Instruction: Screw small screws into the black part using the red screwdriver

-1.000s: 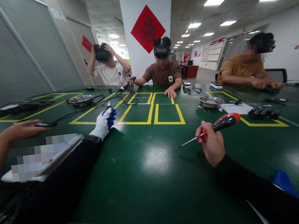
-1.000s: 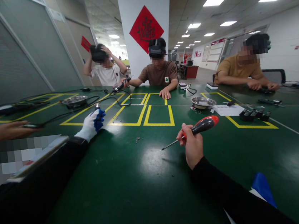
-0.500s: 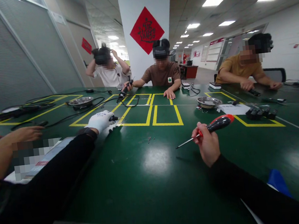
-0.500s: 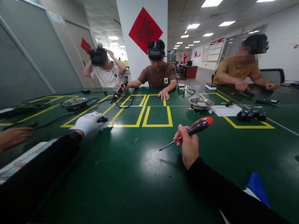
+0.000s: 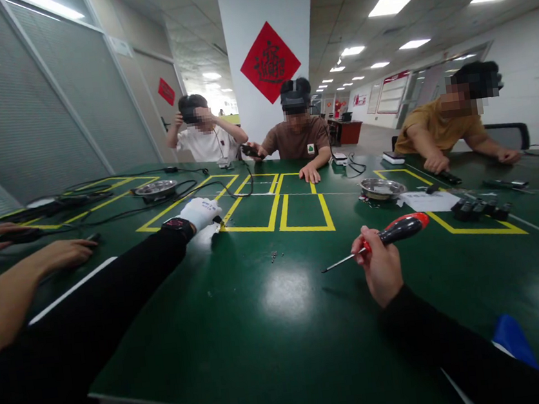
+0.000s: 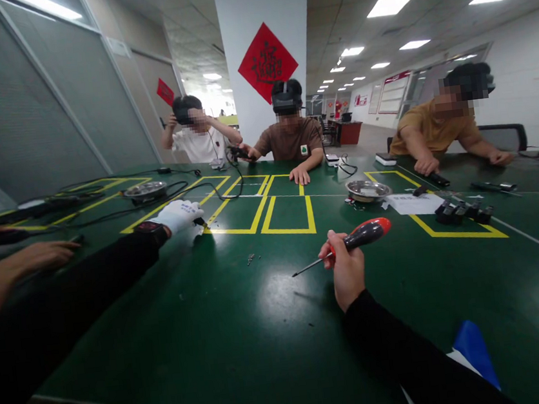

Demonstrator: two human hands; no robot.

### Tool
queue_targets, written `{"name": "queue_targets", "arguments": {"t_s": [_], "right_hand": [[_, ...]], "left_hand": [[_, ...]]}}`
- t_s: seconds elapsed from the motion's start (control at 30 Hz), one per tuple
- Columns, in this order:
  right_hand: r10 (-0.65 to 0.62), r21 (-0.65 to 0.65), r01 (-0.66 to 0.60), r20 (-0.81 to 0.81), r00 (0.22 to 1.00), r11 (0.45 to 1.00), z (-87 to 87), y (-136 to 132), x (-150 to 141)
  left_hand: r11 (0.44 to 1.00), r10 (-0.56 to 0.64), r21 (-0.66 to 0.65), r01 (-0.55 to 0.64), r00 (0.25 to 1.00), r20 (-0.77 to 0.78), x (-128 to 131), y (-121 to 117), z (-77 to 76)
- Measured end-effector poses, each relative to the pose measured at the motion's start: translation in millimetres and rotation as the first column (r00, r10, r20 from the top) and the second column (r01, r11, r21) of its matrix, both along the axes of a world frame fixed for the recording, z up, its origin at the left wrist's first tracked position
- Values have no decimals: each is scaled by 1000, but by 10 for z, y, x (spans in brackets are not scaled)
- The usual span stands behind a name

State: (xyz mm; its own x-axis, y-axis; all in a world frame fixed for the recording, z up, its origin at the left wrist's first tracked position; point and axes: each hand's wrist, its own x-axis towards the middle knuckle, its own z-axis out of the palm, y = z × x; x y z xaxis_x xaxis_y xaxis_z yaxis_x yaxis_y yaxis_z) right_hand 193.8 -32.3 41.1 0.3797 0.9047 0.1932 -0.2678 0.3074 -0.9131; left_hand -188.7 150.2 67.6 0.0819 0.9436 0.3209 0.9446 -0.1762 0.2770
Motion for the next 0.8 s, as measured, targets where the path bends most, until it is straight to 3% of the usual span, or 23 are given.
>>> {"name": "queue_targets", "arguments": {"t_s": [0.13, 0.27, 0.4, 0.5, 0.53, 0.57, 0.6, 0.63, 0.67, 0.73, 0.8], "right_hand": [[-18, 9, 18, -6, 1000, 1000, -18, 22, 2], [-17, 11, 17, -8, 1000, 1000, -37, 33, 15], [-7, 7, 7, -21, 1000, 1000, -13, 23, 14], [-5, 3, 5, -26, 1000, 1000, 15, 10, 11], [-4, 0, 3, -27, 1000, 1000, 22, 7, 12], [-4, -4, 4, -30, 1000, 1000, 27, 6, 15], [-7, -6, 7, -34, 999, 1000, 29, 7, 20], [-10, -6, 10, -37, 999, 1000, 29, 11, 27], [-14, -4, 14, -41, 999, 1000, 25, 18, 36], [-29, 9, 29, -45, 999, 1000, 9, 41, 60], [-49, 18, 50, -50, 998, 999, -13, 70, 88]], "left_hand": [[995, -18, -96, 14, 999, -47, 104, 58, 87], [997, 1, -81, -2, 1000, -3, 173, 31, 216], [998, 49, 27, -52, 992, 117, 322, -129, 252], [992, 69, 78, -99, 944, 324, 670, -381, 155], [994, 22, 66, -81, 777, 630, 829, -489, 108], [1000, -21, 21, 7, 539, 842, 999, -604, 58], [993, 9, -46, 107, 324, 946, 1171, -722, 7], [975, 58, -90, 202, 159, 986, 1337, -840, -44], [953, 92, -108, 284, 68, 993, 1493, -955, -95], [914, 113, -129, 384, 66, 991, 1759, -1165, -198], [894, 65, -128, 430, 159, 985, 1964, -1342, -309]]}}
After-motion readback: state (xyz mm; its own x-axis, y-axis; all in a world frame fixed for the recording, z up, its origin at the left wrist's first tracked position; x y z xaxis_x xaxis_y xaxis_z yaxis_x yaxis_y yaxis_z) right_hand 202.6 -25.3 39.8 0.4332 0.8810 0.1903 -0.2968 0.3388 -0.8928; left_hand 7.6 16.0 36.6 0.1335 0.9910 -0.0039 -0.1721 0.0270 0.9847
